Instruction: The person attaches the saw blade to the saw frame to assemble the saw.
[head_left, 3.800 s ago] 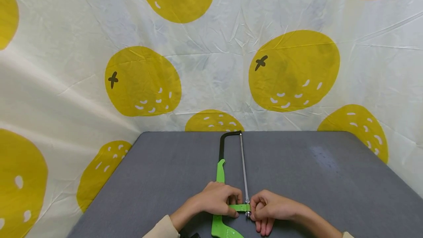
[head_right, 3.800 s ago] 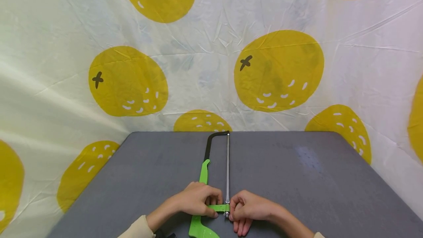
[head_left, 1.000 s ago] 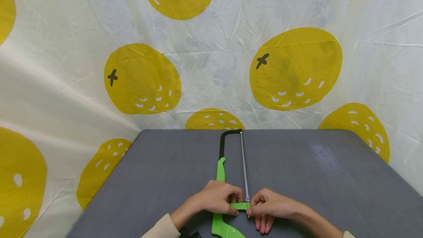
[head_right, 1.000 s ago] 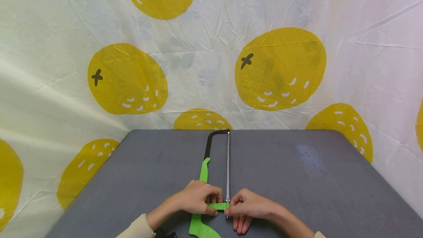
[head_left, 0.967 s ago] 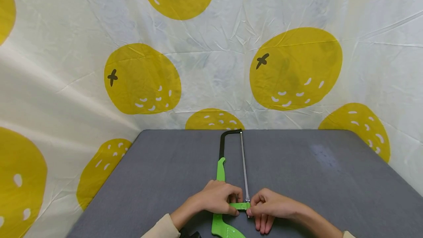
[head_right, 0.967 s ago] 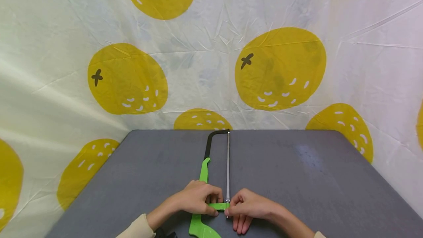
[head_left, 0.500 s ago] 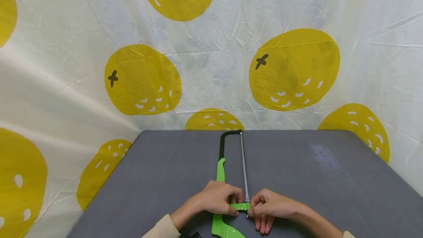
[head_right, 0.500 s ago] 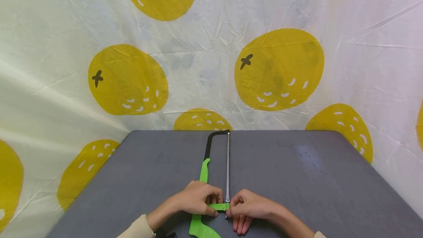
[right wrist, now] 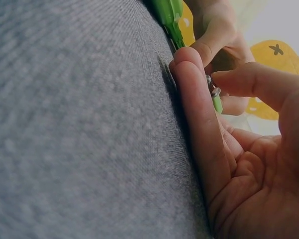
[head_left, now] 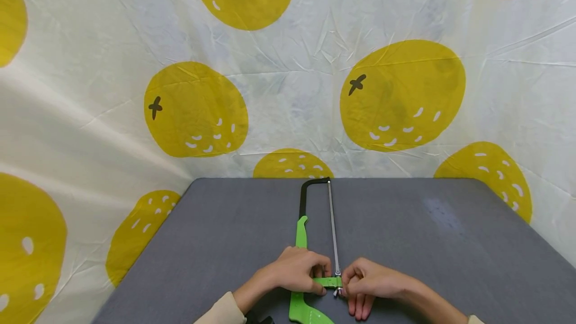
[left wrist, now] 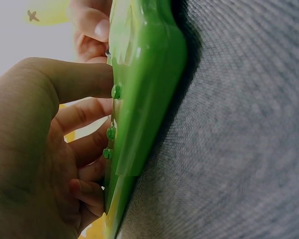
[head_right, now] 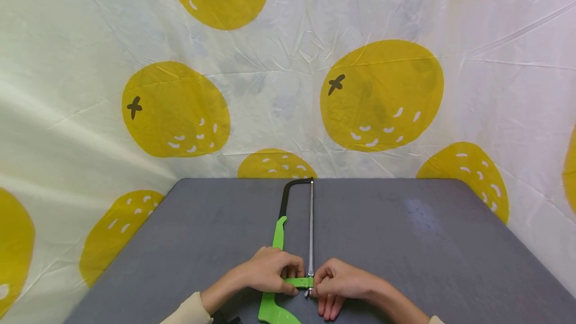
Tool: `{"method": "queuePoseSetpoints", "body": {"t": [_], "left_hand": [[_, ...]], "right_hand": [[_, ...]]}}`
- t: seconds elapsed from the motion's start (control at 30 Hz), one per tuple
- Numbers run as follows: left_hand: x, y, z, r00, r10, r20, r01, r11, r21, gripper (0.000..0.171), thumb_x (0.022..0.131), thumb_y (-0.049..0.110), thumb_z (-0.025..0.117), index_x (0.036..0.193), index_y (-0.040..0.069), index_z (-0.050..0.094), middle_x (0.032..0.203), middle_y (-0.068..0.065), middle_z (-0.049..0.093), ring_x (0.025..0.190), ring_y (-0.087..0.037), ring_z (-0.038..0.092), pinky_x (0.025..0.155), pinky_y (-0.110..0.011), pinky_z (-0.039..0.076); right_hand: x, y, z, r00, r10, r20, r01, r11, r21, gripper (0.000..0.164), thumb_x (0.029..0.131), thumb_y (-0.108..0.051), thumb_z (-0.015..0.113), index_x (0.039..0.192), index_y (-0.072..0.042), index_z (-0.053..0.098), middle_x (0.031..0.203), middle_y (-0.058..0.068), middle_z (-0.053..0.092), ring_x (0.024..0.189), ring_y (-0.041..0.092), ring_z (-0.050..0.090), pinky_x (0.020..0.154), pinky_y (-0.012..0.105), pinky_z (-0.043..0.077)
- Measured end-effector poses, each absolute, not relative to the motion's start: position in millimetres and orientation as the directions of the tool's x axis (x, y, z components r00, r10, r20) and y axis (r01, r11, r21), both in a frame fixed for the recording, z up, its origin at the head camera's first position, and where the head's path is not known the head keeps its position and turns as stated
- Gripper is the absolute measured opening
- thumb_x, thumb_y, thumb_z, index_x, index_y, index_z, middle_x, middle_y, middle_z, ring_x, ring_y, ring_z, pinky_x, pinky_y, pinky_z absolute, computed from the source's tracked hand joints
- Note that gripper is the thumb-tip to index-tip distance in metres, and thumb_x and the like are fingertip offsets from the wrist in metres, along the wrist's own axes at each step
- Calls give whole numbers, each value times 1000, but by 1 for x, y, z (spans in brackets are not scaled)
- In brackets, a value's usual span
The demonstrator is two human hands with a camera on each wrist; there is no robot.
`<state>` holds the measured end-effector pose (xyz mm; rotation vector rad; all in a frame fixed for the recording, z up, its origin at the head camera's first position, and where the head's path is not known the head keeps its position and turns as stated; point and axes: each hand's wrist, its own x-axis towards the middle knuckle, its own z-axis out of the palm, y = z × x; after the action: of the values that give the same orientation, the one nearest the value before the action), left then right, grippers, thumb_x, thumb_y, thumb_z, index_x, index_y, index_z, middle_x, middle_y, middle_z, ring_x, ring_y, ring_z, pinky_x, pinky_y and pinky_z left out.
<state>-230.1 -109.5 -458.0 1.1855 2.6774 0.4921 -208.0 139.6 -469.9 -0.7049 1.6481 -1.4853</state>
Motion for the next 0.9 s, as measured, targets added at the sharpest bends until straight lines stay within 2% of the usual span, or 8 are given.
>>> {"method": "queuePoseSetpoints", "body": {"t": [0.6, 0.9], "left_hand": [[-230, -110, -459, -670, 742, -23, 685, 630, 367, 18, 82, 38, 83, 92, 36, 68, 71, 28, 60, 62, 11, 50, 59, -20, 38], [-230, -110, -457, -668, 743, -27, 686, 630, 364, 18, 82, 38, 82, 93, 36, 68, 73, 28, 61, 62, 11, 50, 59, -20, 38]], "right_hand": [[-209, 142, -470, -502, -846, -178, 98, 149, -984, 33, 91, 2, 47, 107, 31, 49, 74, 0, 73, 65, 3, 72, 57, 22, 58], [-210, 142, -470, -490, -854, -174, 105, 140, -985, 34, 95, -1, 54, 107, 31, 48, 74, -2, 73, 65, 1, 72, 57, 21, 57]]}}
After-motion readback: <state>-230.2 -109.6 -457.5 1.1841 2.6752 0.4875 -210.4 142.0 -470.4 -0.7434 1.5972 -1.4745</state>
